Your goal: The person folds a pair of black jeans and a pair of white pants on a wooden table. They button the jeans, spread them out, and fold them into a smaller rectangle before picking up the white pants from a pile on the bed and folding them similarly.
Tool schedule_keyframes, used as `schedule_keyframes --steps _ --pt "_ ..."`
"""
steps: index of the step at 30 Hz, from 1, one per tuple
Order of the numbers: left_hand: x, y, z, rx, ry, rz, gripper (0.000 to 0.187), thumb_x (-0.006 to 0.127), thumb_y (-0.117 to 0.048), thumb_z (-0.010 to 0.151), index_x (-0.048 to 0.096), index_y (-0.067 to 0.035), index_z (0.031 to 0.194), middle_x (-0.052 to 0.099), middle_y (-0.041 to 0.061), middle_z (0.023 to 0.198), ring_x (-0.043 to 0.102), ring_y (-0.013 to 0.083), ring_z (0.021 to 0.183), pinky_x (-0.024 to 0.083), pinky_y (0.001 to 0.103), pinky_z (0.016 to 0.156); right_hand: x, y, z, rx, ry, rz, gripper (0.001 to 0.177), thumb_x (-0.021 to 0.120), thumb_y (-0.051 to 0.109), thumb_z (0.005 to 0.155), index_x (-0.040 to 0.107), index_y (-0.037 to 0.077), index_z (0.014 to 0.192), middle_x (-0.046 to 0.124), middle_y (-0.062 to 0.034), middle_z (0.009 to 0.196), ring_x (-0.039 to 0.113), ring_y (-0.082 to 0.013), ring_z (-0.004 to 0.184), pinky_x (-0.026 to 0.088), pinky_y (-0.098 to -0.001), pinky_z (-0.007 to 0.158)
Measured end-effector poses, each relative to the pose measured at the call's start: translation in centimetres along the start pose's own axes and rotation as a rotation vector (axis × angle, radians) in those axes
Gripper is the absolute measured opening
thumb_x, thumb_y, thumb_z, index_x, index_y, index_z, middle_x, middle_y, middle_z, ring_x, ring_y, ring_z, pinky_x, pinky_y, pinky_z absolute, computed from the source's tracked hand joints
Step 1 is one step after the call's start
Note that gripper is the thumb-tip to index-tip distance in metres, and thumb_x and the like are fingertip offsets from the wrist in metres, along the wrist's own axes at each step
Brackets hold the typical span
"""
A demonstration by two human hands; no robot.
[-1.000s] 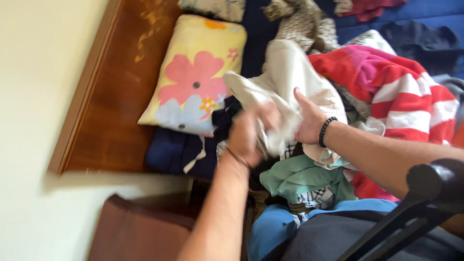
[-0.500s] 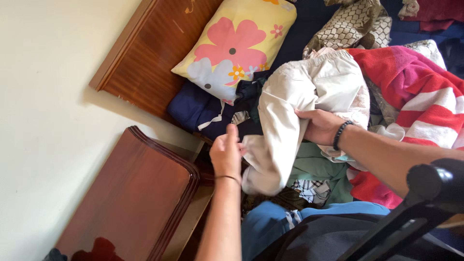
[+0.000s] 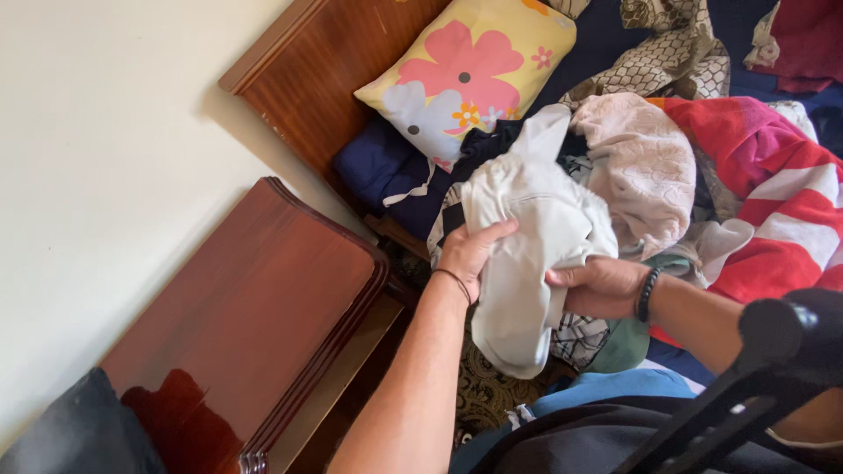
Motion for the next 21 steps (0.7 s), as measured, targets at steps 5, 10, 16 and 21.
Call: schedule_keyframes --steps 5,10,16,21 --pt "-2.4 -0.1 -6.9 0.176 0.150 -0.183 0.033 0.080 -0.011 0.075 0.072 0.000 0.105 0.075 0.011 0.097 0.074 0.0222 0.084 0.061 0.037 0.077 -0.2 -8.0 -2.1 0.435 -0.071 -0.336 0.062 0.075 0.027 0.085 0.057 0.009 0.141 0.067 -0.0106 0.138 0.061 -0.0267 0.130 0.048 -0.0486 0.110" --pt "-5.5 3.1 -12.6 0.144 0.214 -0.058 0.031 0.076 -0.008 0.073 0.072 0.001 0.101 0.074 0.011 0.091 0.073 0.0224 0.081 0.061 0.038 0.072 -8.3 -12.5 -3.7 0.911 -0.356 -1.009 0.044 0.074 0.028 0.082 0.074 0.016 0.124 0.078 -0.0015 0.120 0.073 -0.0173 0.108 0.058 -0.0384 0.090" --pt "-9.6 7.3 -14.3 0.346 -0.178 0.221 0.032 0.073 -0.013 0.076 0.073 0.008 0.100 0.076 0.021 0.096 0.072 0.0273 0.084 0.058 0.039 0.073 -4.1 -10.9 -0.2 0.515 -0.639 -0.392 0.050 0.069 0.056 0.092 0.063 0.010 0.110 0.064 -0.0065 0.096 0.066 -0.0237 0.090 0.052 -0.0391 0.076" --pt "-8.5 9.1 -18.4 0.354 -0.394 0.625 0.043 0.075 -0.021 0.076 0.065 0.000 0.113 0.073 0.023 0.106 0.071 0.0362 0.101 0.056 0.044 0.086 10.1 -11.3 2.3 0.705 -0.374 -0.741 0.097 0.044 0.083 0.080 0.063 0.003 0.131 0.068 -0.0183 0.118 0.073 -0.0349 0.099 0.061 -0.0549 0.087"
Point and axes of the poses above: each hand's wrist, its own z-axis towards the middle knuckle, its own x-axis out of the palm, y = z × x, the point moved 9 cm from there along z, towards the middle knuckle
